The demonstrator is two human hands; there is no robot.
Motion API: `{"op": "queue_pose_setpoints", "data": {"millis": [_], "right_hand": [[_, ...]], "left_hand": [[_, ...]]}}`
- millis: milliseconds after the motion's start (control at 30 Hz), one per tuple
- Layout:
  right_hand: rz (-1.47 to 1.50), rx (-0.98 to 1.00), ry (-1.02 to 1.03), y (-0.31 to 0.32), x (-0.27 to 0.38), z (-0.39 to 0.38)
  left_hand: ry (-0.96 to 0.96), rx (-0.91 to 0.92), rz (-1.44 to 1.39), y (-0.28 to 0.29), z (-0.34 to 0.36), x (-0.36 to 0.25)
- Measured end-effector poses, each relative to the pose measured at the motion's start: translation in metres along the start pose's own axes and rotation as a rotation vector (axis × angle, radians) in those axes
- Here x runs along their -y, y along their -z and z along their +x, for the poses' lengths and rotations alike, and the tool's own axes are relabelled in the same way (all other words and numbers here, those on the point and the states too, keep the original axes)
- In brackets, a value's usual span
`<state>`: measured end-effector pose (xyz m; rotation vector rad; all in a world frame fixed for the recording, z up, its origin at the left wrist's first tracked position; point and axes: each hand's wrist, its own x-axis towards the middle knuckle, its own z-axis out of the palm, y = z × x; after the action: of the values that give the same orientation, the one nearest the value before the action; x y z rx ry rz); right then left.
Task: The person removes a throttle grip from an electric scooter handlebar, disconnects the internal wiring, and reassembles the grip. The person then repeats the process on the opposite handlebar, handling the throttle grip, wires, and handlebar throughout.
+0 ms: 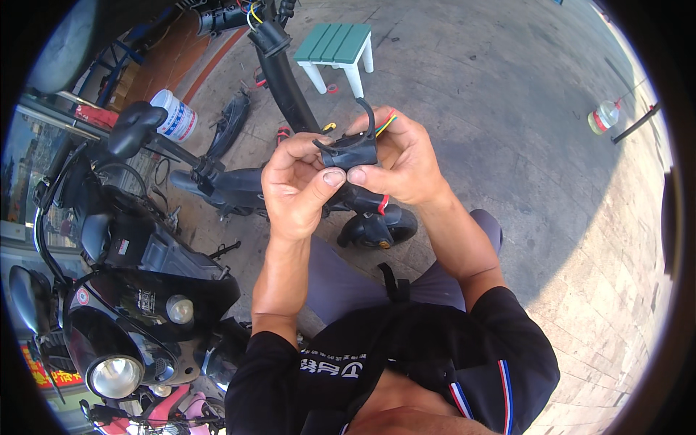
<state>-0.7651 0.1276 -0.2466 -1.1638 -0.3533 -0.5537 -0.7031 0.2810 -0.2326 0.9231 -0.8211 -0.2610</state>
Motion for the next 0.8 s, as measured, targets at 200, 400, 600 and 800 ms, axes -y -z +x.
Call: {"op": "queue_pose_setpoints", "data": {"millis": [200, 400, 600, 800], "right_hand": [[-0.006, -0.029, 0.066, -0.003, 0.005, 0.001], [-0.008, -0.071, -0.006, -0.003, 0.006, 0.002], [-0.186, -0.115, -0.012, -0.005, 0.003, 0.001], [-0.233, 0.022, 0.141, -0.003, 0.007, -0.003]], "left_hand": [[-0.021, 0.031, -0.043, -0.003, -0.003, 0.005], [0.088, -0.003, -0.097, -0.001, 0.0, 0.01], [0.157, -0.027, -0.199, 0.005, 0.002, 0.012], [0.11, 0.061, -0.564, 0.013, 0.004, 0.007]]}}
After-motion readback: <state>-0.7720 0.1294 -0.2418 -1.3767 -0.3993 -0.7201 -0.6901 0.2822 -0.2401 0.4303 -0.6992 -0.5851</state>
